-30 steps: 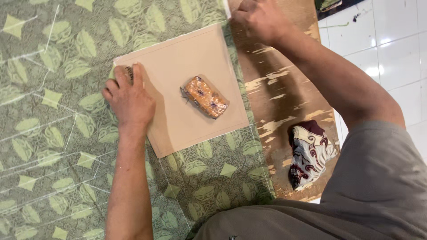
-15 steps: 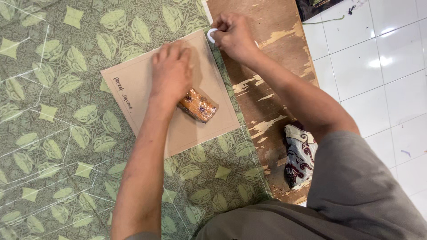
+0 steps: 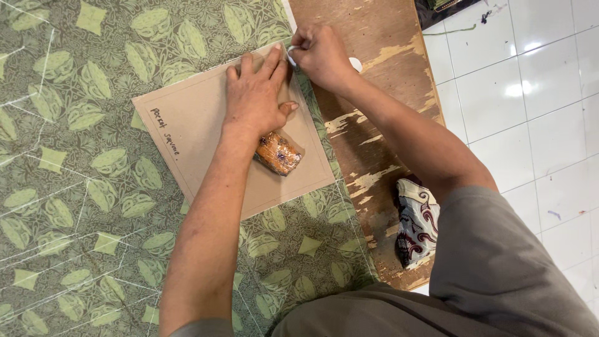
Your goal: The person repeatedly rubs a small rectangular cardboard piece on a patterned table using a wrapped block. They reposition the cardboard several times and continue rubbing different areas of the surface.
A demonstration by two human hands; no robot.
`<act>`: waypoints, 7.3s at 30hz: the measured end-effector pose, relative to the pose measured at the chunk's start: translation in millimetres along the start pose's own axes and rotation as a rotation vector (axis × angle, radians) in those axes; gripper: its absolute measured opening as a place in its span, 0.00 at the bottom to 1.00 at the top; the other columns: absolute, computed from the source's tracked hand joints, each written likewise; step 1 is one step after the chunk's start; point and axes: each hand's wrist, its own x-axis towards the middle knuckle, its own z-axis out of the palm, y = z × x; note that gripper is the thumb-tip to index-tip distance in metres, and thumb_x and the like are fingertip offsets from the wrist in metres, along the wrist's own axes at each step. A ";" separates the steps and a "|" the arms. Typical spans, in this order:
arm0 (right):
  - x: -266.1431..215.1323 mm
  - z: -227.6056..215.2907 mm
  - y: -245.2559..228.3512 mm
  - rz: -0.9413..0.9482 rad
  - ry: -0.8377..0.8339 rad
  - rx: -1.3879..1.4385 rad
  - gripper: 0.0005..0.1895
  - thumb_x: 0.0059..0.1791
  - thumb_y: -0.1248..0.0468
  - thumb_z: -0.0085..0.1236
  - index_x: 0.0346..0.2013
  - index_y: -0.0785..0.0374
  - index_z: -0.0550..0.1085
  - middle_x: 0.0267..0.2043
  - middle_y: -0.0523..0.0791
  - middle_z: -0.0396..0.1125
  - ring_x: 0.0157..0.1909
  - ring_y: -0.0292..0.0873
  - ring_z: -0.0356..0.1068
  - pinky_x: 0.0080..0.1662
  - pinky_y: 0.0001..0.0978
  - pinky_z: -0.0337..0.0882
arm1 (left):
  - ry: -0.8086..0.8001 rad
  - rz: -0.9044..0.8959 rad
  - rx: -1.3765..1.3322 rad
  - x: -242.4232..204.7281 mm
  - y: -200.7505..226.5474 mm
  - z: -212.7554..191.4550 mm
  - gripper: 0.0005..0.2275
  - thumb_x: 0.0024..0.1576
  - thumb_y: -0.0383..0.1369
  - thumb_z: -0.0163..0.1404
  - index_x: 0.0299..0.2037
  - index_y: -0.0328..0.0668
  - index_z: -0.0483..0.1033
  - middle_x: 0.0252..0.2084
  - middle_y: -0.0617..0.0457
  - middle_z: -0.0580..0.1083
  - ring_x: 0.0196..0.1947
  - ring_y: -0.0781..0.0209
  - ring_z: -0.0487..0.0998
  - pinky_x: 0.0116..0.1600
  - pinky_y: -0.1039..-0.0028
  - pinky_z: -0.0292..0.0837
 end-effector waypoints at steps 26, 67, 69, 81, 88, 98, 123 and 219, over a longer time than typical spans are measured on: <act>-98.8 -21.9 -31.5 0.044 -0.192 -0.191 0.05 0.41 0.73 0.56 0.26 0.66 0.80 0.27 0.53 0.74 0.27 0.52 0.76 0.37 0.43 0.76 | -0.122 0.070 0.181 -25.2 45.1 10.0 0.31 0.52 0.42 0.63 0.64 0.36 0.72 0.70 0.40 0.63 0.70 0.38 0.62 0.74 0.42 0.51; -308.0 -72.1 -49.9 0.705 0.049 0.995 0.07 0.53 0.65 0.65 0.37 0.61 0.74 0.31 0.43 0.63 0.28 0.38 0.60 0.33 0.31 0.66 | 0.209 -1.095 -0.442 -276.9 27.0 40.5 0.40 0.52 0.38 0.65 0.71 0.39 0.52 0.65 0.34 0.61 0.60 0.38 0.68 0.60 0.47 0.68; -282.1 -50.9 -59.9 0.270 -0.057 0.422 0.15 0.52 0.57 0.70 0.36 0.66 0.76 0.35 0.46 0.66 0.35 0.41 0.64 0.38 0.35 0.68 | 0.323 -1.020 -0.542 -278.8 21.4 54.1 0.38 0.52 0.33 0.65 0.70 0.37 0.54 0.59 0.35 0.68 0.56 0.42 0.72 0.61 0.50 0.69; -170.0 20.1 -136.2 -0.125 -0.342 -0.612 0.37 0.51 0.43 0.58 0.61 0.69 0.63 0.46 0.57 0.66 0.41 0.57 0.72 0.38 0.50 0.75 | 0.579 -0.960 -1.469 -289.3 54.5 69.2 0.11 0.59 0.23 0.55 0.48 0.34 0.67 0.37 0.48 0.76 0.25 0.65 0.74 0.30 0.77 0.73; -210.9 -49.3 -99.4 0.040 -0.399 -0.376 0.25 0.46 0.48 0.61 0.49 0.63 0.75 0.41 0.51 0.73 0.38 0.46 0.74 0.41 0.40 0.74 | 0.404 -1.093 -1.475 -340.9 168.4 70.5 0.07 0.61 0.28 0.50 0.47 0.36 0.71 0.37 0.47 0.76 0.28 0.63 0.75 0.32 0.75 0.73; -416.2 -205.6 -50.1 0.359 -0.122 0.548 0.30 0.47 0.64 0.64 0.60 0.78 0.69 0.49 0.54 0.74 0.42 0.42 0.76 0.40 0.30 0.77 | 0.526 -0.754 -1.747 -418.5 256.7 190.0 0.07 0.62 0.29 0.50 0.47 0.36 0.76 0.43 0.56 0.79 0.44 0.67 0.77 0.52 0.75 0.71; -632.1 -400.3 91.0 0.743 0.300 0.887 0.24 0.45 0.63 0.62 0.54 0.69 0.72 0.30 0.40 0.68 0.23 0.29 0.62 0.23 0.22 0.54 | 0.995 -0.741 -1.778 -427.0 332.1 166.5 0.11 0.67 0.28 0.47 0.58 0.46 0.67 0.58 0.51 0.73 0.55 0.54 0.75 0.49 0.60 0.77; 639.6 22.0 -26.7 -0.819 -0.810 -0.505 0.40 0.43 0.53 0.75 0.60 0.71 0.66 0.55 0.58 0.64 0.49 0.56 0.70 0.50 0.49 0.73 | 2.649 -1.636 -1.085 142.0 179.5 68.2 0.13 0.64 0.24 0.48 0.58 0.34 0.65 0.56 0.44 0.76 0.53 0.52 0.81 0.55 0.59 0.83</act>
